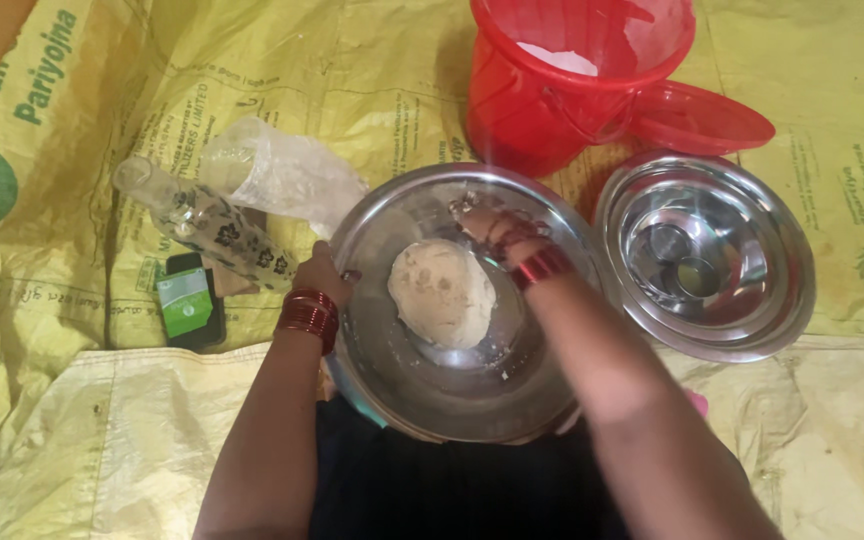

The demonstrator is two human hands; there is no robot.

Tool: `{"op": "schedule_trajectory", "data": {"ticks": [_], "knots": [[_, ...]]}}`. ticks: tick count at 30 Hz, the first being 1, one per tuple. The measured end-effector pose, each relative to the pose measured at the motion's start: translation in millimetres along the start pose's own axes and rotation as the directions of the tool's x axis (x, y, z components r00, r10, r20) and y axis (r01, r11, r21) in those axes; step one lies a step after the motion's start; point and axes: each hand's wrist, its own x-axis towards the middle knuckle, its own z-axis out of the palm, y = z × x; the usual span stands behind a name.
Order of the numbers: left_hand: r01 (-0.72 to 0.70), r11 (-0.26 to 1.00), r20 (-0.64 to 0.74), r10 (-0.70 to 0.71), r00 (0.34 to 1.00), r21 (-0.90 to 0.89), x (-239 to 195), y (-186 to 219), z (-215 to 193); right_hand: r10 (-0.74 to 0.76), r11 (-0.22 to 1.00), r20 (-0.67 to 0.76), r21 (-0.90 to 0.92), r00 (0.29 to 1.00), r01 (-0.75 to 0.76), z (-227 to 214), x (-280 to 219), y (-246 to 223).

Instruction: The person kneads a ball of dough by hand inside a stainless steel bowl. The hands repeatedly press, fold, and turn the dough to develop its texture. The bowl remains on a yellow sack on the floor throughout the task.

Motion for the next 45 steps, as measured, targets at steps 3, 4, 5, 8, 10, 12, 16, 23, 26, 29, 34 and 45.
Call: {"op": "schedule_trajectory", "data": {"ticks": [3, 4, 5, 8, 10, 12, 16, 23, 26, 29, 34, 45], "knots": [[0.006, 1.0, -0.003, -0.006, 1.0, -0.002, -0.3, 2.8, 2.3, 0.273, 0.881, 0.223, 0.333, 0.936, -0.336, 26.1, -12.8, -43.8], [0.012, 1.0, -0.005, -0.012, 1.0, 0.023, 1.7, 4.2, 1.8, 0.389, 0.599, 0.335, 0.615, 0.858, -0.512, 35.7, -24.3, -65.3], [0.017, 0.999, -0.006, -0.017, 1.0, 0.048, 4.2, 5.4, 1.4, 0.247, 0.901, 0.253, 0.296, 0.935, -0.318, 32.8, -23.8, -83.1], [0.022, 0.999, 0.002, -0.022, 1.0, 0.045, 2.4, 0.9, 5.2, -0.073, 0.978, 0.289, -0.169, 0.955, 0.126, 27.9, -56.5, -115.9], [0.02, 0.999, 0.012, -0.021, 1.0, 0.03, 5.5, 1.9, 3.7, -0.29, 0.909, 0.244, -0.23, 0.925, 0.346, 27.2, -87.6, -126.0], [0.038, 0.999, 0.042, -0.039, 0.998, 0.036, 6.5, 0.4, 3.2, -0.568, 0.762, 0.116, -0.3, 0.815, 0.574, 40.1, -129.8, -123.8], [-0.001, 1.0, 0.058, 0.0, 0.998, 0.015, 7.5, -6.0, 0.8, -0.901, 0.373, 0.118, -0.285, 0.418, 0.883, 50.9, -178.9, -56.6], [0.014, 0.999, 0.113, -0.018, 0.993, 0.031, 8.0, -6.5, -2.0, -0.821, 0.569, -0.151, -0.129, 0.55, 0.812, 30.7, -175.0, 73.9], [0.012, 0.999, 0.111, -0.016, 0.994, 0.037, 3.8, -3.8, -2.5, -0.388, 0.922, -0.137, -0.072, 0.911, 0.382, 15.2, -169.9, 94.8], [0.044, 0.999, 0.109, -0.042, 0.993, -0.018, -1.8, -0.8, -2.8, 0.073, 0.994, -0.158, -0.07, 0.985, -0.084, 4.2, -139.6, 84.3], [0.054, 0.998, 0.075, -0.052, 0.996, -0.027, -4.2, 5.6, -6.1, 0.346, 0.908, -0.177, -0.182, 0.921, -0.377, 9.2, -49.2, -0.2], [0.082, 0.996, 0.044, -0.081, 0.996, -0.038, -6.3, 2.0, -3.3, -0.656, 0.679, 0.075, -0.374, 0.751, 0.631, 98.7, -153.0, -55.0]]}}
